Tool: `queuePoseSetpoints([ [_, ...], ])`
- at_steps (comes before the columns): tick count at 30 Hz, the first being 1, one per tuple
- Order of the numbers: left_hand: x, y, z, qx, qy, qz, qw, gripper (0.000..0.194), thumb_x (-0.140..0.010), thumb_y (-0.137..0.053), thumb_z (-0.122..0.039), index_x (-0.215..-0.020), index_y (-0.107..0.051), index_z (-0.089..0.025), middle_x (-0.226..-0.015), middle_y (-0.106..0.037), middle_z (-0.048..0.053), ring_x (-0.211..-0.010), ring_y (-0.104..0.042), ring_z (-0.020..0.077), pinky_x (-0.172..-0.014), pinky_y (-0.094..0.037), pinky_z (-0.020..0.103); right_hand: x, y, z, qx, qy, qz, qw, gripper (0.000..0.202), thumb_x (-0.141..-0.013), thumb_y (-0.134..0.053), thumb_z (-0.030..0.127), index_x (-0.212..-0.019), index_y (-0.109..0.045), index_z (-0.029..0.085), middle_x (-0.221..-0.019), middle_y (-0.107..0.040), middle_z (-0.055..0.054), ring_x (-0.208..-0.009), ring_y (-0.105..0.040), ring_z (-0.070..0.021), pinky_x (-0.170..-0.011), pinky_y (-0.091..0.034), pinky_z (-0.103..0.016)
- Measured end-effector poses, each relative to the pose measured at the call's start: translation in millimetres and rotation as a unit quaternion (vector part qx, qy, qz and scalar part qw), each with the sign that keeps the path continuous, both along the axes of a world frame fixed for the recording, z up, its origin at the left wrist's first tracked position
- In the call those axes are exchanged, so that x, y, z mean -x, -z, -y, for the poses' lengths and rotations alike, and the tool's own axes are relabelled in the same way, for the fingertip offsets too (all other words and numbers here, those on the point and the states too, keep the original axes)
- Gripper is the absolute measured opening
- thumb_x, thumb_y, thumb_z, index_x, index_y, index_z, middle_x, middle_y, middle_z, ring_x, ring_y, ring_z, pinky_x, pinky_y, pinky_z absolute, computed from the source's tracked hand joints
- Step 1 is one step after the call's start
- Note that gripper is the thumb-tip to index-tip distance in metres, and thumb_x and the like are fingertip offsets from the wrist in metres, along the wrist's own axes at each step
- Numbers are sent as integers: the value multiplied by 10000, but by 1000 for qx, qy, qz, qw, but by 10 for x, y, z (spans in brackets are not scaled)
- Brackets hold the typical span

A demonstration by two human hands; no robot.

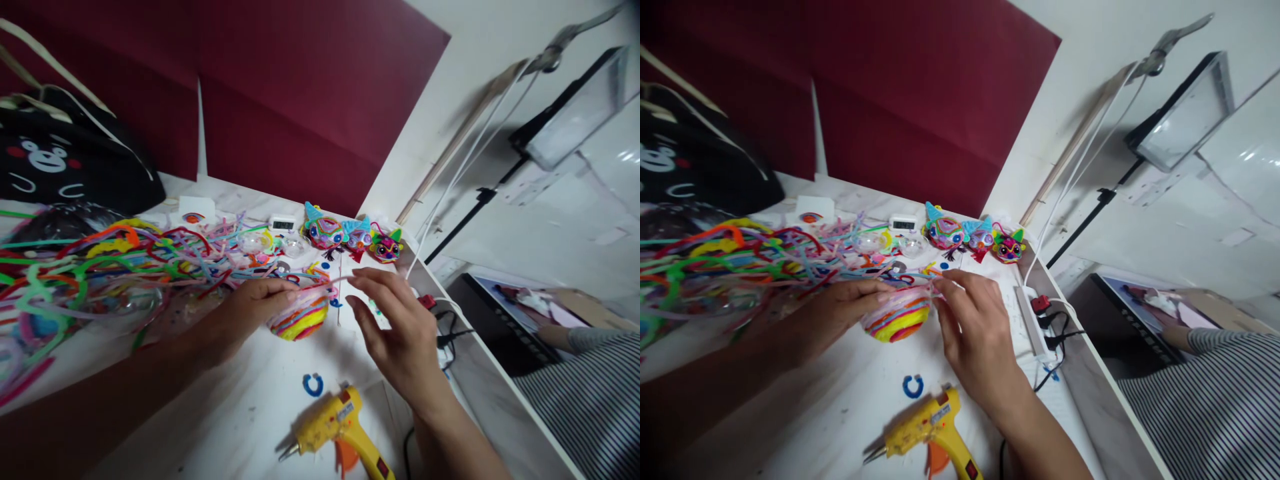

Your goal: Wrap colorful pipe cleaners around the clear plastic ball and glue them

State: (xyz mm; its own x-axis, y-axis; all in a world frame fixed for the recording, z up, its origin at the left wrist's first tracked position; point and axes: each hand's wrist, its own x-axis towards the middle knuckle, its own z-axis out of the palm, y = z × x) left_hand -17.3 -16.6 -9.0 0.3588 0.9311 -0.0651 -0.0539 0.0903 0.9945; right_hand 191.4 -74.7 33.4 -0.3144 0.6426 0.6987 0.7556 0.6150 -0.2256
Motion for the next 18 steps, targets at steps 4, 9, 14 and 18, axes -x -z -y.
queuePoseSetpoints([
  [4,24,16,-74,40,-26,79,996,170,-729,-725,-336,-753,-696,-170,-747,-696,18,-778,-650,219,-721,-497,305,-38,-127,119,28,-16,-4,999,229,-900,-597,111,-1099,-624,221,-1063,-681,-90,-997,-630,-231,-857,-488,-392],
  [9,59,25,-120,49,-28,153,987,95,-745,-725,-244,-789,-733,-160,-805,-721,41,-743,-626,175,-665,-504,267,-208,7,-43,194,-64,-11,979,151,-889,-638,175,-1034,-668,200,-1000,-720,-76,-937,-677,-213,-826,-525,-356],
  [14,46,-103,-43,61,24,100,993,111,-690,-740,-236,-750,-733,-143,-730,-707,42,-676,-613,173,-613,-482,267,-279,170,-264,212,-99,-103,967,310,-910,-628,275,-1212,-619,206,-1203,-665,-98,-984,-659,-187,-797,-535,-315],
  [18,3,-293,21,57,48,25,997,160,-627,-753,-269,-705,-721,-133,-604,-643,24,-551,-538,150,-510,-396,250,-255,103,-329,270,-200,-141,931,244,-913,-615,292,-1130,-682,204,-1185,-688,-90,-976,-664,-177,-835,-538,-317],
])
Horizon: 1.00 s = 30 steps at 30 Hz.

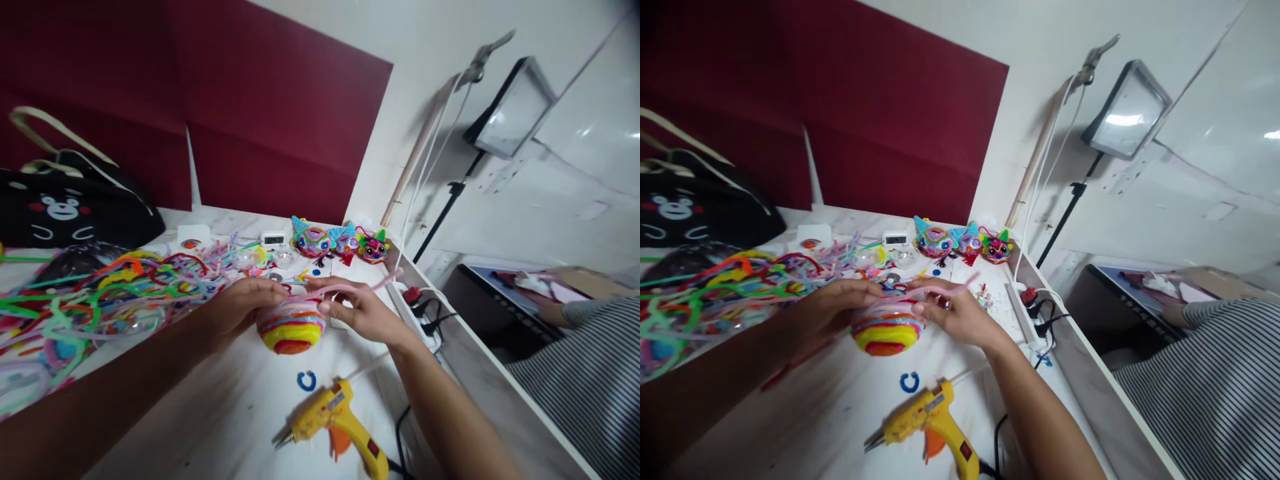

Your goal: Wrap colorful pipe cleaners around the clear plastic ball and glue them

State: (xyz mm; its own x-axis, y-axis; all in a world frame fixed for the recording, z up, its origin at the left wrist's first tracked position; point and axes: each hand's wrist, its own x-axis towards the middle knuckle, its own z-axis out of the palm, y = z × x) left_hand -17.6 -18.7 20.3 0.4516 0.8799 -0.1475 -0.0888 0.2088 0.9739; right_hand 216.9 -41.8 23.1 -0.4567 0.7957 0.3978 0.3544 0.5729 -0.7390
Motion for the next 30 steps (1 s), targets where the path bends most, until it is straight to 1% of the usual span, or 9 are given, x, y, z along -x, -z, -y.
queuePoseSetpoints([
  [4,-43,-178,13,-34,32,-49,998,133,-613,-728,-267,-654,-705,-143,-580,-618,11,-540,-516,148,-512,-368,244,-32,-42,-15,36,-55,-37,997,244,-876,-650,383,-985,-727,178,-987,-735,-68,-908,-675,-180,-796,-534,-301],
  [7,-82,-281,-22,-62,69,-88,992,118,-624,-705,-266,-643,-702,-149,-546,-587,-8,-517,-473,126,-505,-329,226,-64,-13,-6,130,-68,-91,985,324,-781,-739,451,-914,-716,156,-817,-712,-30,-714,-644,-144,-662,-513,-255],
  [11,-159,-418,-101,-126,104,-137,977,128,-646,-695,-278,-613,-697,-154,-522,-544,-20,-507,-435,115,-499,-307,224,-73,22,-3,218,-73,-179,957,321,-704,-818,416,-829,-693,147,-701,-663,14,-606,-581,-99,-603,-468,-217],
  [13,-199,-471,-138,-167,98,-142,971,130,-679,-703,-288,-683,-723,-159,-608,-605,-4,-579,-506,138,-548,-362,230,-72,26,-20,216,-66,-215,950,314,-683,-839,395,-796,-684,147,-696,-655,20,-601,-570,-92,-606,-458,-213],
  [15,-235,-490,-165,-202,45,-109,972,191,-713,-713,-303,-856,-738,-179,-779,-678,18,-732,-589,177,-645,-425,243,-69,29,-46,204,-55,-240,947,321,-665,-851,394,-779,-674,153,-700,-652,23,-613,-574,-94,-623,-459,-217],
  [18,-278,-433,-180,-220,-91,-24,971,387,-743,-715,-341,-1097,-661,-196,-1058,-685,57,-978,-612,219,-774,-463,264,-55,52,-91,189,-39,-264,945,352,-651,-851,429,-789,-670,160,-711,-653,20,-630,-582,-102,-650,-467,-230],
  [20,-300,-342,-171,-197,-147,18,969,443,-755,-712,-375,-1146,-607,-194,-1164,-653,72,-1064,-601,224,-827,-473,268,-35,84,-120,181,-26,-279,943,366,-652,-844,451,-795,-668,164,-706,-652,15,-628,-578,-109,-650,-469,-240],
  [24,-337,-105,-117,-143,-137,59,978,621,-732,-738,-449,-1259,-507,-214,-1223,-623,82,-1055,-633,254,-821,-518,316,18,177,-174,164,1,-306,938,363,-646,-843,458,-786,-651,183,-697,-645,18,-616,-559,-116,-621,-452,-241],
  [30,-344,119,-44,-98,-69,132,984,631,-783,-730,-394,-1327,-440,-259,-1096,-662,53,-988,-659,250,-825,-554,374,105,319,-207,155,12,-310,938,314,-654,-840,436,-779,-678,197,-693,-653,21,-617,-543,-113,-619,-416,-239],
])
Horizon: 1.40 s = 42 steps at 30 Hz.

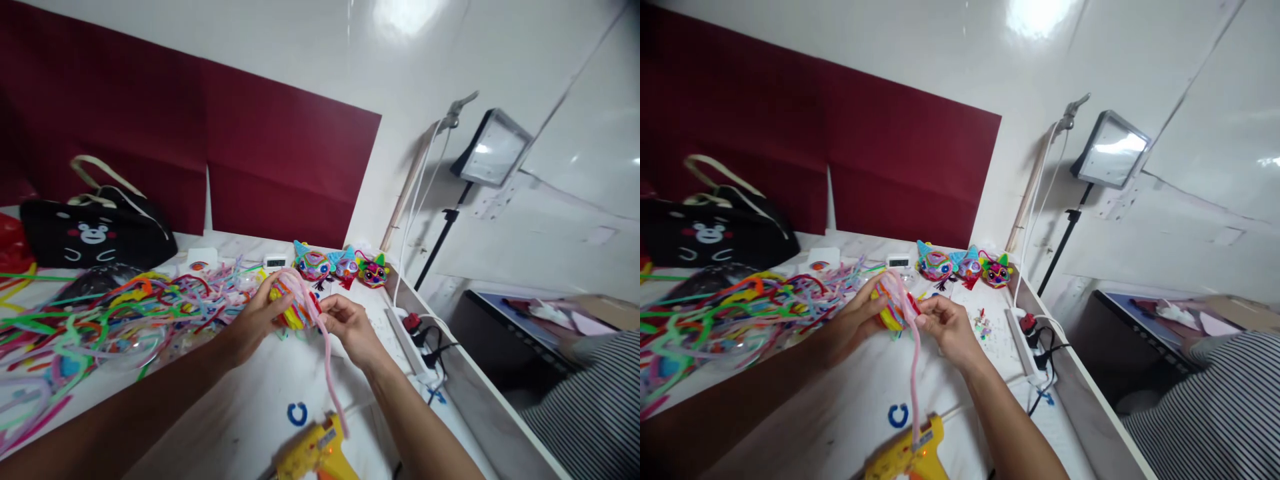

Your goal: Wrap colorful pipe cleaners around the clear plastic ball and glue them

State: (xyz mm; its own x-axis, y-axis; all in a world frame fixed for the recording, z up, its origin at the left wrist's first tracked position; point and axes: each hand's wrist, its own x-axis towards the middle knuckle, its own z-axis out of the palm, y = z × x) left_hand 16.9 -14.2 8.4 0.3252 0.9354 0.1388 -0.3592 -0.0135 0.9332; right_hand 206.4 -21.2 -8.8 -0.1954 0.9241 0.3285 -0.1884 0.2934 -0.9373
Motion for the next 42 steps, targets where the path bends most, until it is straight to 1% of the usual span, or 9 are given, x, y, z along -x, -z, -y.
queuePoseSetpoints([
  [3,24,44,-1,12,-2,-3,1000,693,-747,-771,-349,-1340,-423,-264,-1039,-669,33,-948,-663,237,-805,-557,357,32,52,5,5,-4,14,1000,268,-648,-849,387,-756,-688,202,-650,-623,41,-586,-509,-99,-597,-398,-229],
  [6,63,92,-32,3,-50,-20,999,833,-673,-821,-341,-1382,-388,-267,-1198,-630,59,-1040,-637,255,-804,-547,318,33,66,19,13,-16,41,999,227,-674,-829,353,-809,-720,207,-683,-648,32,-589,-527,-100,-611,-413,-239],
  [10,126,199,-96,-67,-93,-90,989,1035,-582,-855,-345,-1451,-304,-225,-1255,-589,103,-1107,-608,301,-859,-530,340,28,17,58,10,-8,71,997,273,-724,-779,359,-954,-739,218,-920,-724,-29,-788,-629,-165,-749,-466,-299],
  [13,157,288,-109,-139,-99,-167,971,1104,-582,-837,-341,-1481,-217,-178,-1311,-538,149,-1148,-584,327,-931,-508,397,73,-30,105,0,27,88,996,235,-742,-760,355,-926,-737,212,-964,-729,-42,-870,-636,-189,-804,-458,-316],
  [22,138,449,-61,-319,-222,-341,856,899,-606,-766,-275,-1382,-342,-107,-1346,-485,225,-1242,-510,383,-1033,-448,527,199,-53,239,-74,88,207,972,202,-816,-694,338,-901,-723,157,-803,-699,-31,-730,-597,-159,-686,-435,-275],
  [28,168,501,-73,-483,-240,-377,753,859,-682,-732,-193,-1417,-291,-146,-1422,-404,226,-1350,-409,369,-1102,-401,520,215,-27,245,-81,82,249,962,195,-841,-672,306,-962,-752,175,-856,-726,-32,-721,-582,-153,-632,-418,-254],
  [32,178,484,-34,-529,-237,-392,714,815,-776,-675,-199,-1461,-235,-162,-1438,-385,227,-1376,-370,361,-1111,-387,534,255,-64,271,-71,72,233,967,215,-849,-663,334,-960,-750,172,-853,-727,-24,-725,-576,-150,-664,-418,-255],
  [38,196,508,8,-580,-238,-417,658,931,-781,-640,-149,-1534,-92,-154,-1461,-388,226,-1392,-340,365,-1131,-336,556,307,-88,321,-21,46,159,986,253,-865,-634,391,-891,-749,166,-764,-687,-14,-718,-559,-147,-718,-426,-271],
  [42,196,490,40,-587,-237,-431,643,950,-804,-634,-176,-1546,-40,-172,-1475,-395,212,-1404,-321,371,-1126,-325,554,314,-98,355,16,21,98,995,243,-841,-676,422,-835,-758,193,-705,-660,7,-667,-541,-130,-676,-429,-254],
])
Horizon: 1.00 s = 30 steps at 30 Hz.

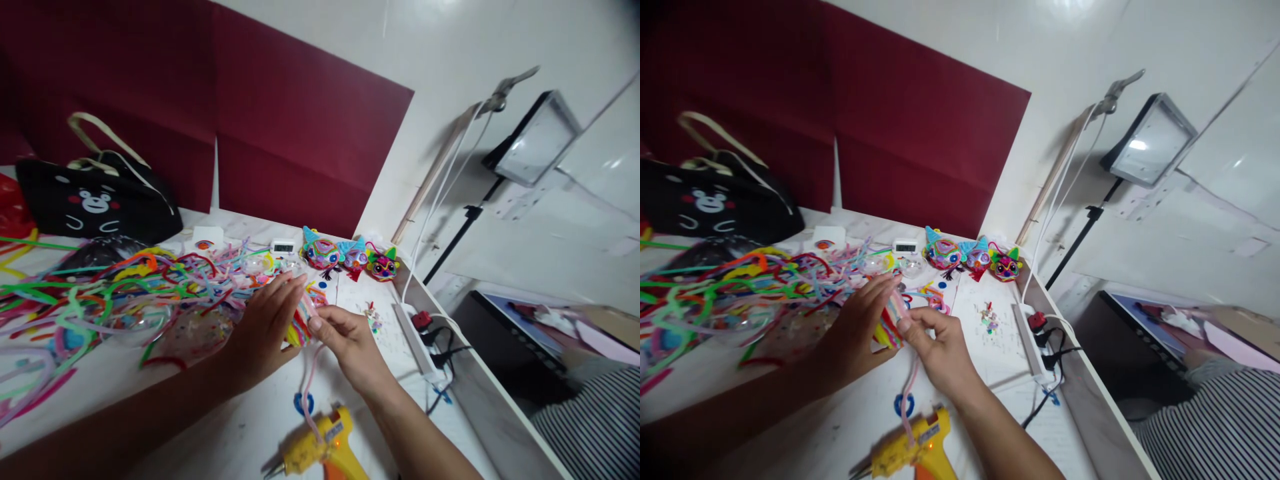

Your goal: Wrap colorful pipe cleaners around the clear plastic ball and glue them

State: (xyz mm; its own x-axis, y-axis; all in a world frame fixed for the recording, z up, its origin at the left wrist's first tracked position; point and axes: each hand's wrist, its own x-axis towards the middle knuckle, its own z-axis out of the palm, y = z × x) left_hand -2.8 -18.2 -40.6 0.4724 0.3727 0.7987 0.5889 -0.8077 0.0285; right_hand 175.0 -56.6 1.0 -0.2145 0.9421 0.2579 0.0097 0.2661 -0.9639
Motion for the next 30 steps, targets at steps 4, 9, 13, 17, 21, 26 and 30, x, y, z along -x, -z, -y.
queuePoseSetpoints([
  [4,7,-116,51,35,18,26,999,1071,-758,-739,-326,-1541,-11,-268,-1517,-350,175,-1412,-310,389,-1146,-283,564,-62,-41,23,5,-16,-28,999,207,-826,-707,418,-853,-776,225,-744,-695,2,-697,-579,-144,-688,-445,-258],
  [9,65,-277,89,193,95,184,959,1100,-682,-786,-519,-1534,-130,-288,-1587,-253,155,-1444,-258,397,-1171,-247,567,-203,-84,-25,-13,-21,-53,998,174,-807,-736,396,-870,-789,242,-794,-721,-5,-742,-600,-160,-713,-452,-264],
  [13,52,-308,48,400,176,336,835,915,-777,-724,-466,-1504,-205,-266,-1581,-274,165,-1435,-308,356,-1087,-419,485,-264,-67,-96,-33,-33,-72,996,153,-806,-744,378,-874,-794,251,-789,-724,0,-741,-608,-160,-737,-450,-272],
  [17,-34,-296,31,512,210,405,728,1015,-647,-794,-551,-1461,-279,-231,-1422,-501,178,-1231,-555,383,-830,-589,408,-257,-49,-129,-48,-47,-59,996,159,-814,-734,392,-862,-794,253,-833,-725,-12,-782,-617,-177,-753,-447,-291],
  [21,-74,-275,55,510,217,424,716,1052,-575,-848,-529,-1432,-319,-227,-1311,-604,142,-1173,-603,360,-875,-575,398,-238,-61,-122,-75,-58,-23,995,208,-819,-719,436,-859,-797,247,-879,-723,-37,-846,-629,-204,-794,-453,-320],
  [26,-41,-272,74,480,204,406,750,1014,-621,-840,-462,-1434,-284,-222,-1261,-632,131,-1146,-627,342,-924,-559,411,-246,-35,-145,-81,-49,-6,995,179,-795,-746,419,-887,-791,273,-935,-734,-45,-934,-652,-228,-849,-488,-362],
  [30,-12,-304,102,458,176,389,780,988,-652,-833,-396,-1442,-267,-213,-1282,-620,129,-1173,-611,329,-953,-542,391,-265,-13,-165,-98,-43,10,994,166,-802,-748,377,-939,-781,290,-992,-739,-48,-1003,-655,-236,-896,-495,-390],
])
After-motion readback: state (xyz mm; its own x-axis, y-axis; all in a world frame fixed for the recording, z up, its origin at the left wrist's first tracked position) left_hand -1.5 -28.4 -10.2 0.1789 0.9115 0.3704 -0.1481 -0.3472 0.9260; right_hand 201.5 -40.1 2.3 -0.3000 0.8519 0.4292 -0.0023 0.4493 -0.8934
